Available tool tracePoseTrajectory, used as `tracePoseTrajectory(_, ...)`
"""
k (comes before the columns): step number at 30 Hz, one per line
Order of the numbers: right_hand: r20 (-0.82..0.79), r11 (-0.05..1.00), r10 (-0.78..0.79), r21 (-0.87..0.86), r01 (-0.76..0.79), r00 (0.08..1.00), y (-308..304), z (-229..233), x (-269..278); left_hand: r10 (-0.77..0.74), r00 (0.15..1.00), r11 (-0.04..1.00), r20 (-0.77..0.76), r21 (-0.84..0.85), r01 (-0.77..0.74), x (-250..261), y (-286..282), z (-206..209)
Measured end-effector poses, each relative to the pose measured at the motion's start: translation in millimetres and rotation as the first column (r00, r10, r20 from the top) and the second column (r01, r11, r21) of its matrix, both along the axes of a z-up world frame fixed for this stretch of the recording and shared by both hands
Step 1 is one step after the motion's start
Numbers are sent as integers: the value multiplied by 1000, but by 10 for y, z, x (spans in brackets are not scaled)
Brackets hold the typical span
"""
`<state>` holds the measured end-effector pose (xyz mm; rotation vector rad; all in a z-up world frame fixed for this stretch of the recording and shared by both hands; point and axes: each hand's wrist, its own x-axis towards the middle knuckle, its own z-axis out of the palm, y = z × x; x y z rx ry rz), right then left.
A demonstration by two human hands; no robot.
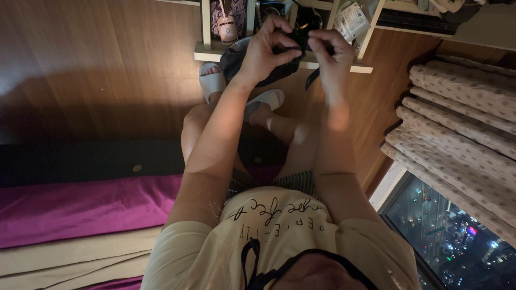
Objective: The person opens a drawer and handles a black pouch, opening and closing it while moving items inside. They then pick up a small plastic-wrapped item with a tag, inspect it, and place it back in the drawer.
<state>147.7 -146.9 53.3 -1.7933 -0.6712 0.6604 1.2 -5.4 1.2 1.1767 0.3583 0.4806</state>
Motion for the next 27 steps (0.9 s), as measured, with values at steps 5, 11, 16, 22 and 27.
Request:
tracePoseTrajectory(5,83,997,44,-60,-39,996,9,26,-4,5,999,1000,-38,27,-4,-23,12,21)
tracePoseTrajectory(11,77,994,101,-34,-99,992,10,25,12,7,1000,1000,-7,26,-7,-15,23,22)
tracePoseTrajectory(16,72,984,170,-72,-165,983,0,78,39,7,1000,1000,-30,30,-6,-10,33,27)
tracePoseTrajectory(22,196,959,280,-89,-267,940,30,210,24,97,995,992,2,84,-97,-2,32,49)
tracePoseTrajectory(27,156,990,123,-92,-110,980,93,218,-117,92,996,996,-6,-4,-92,6,-8,-27)
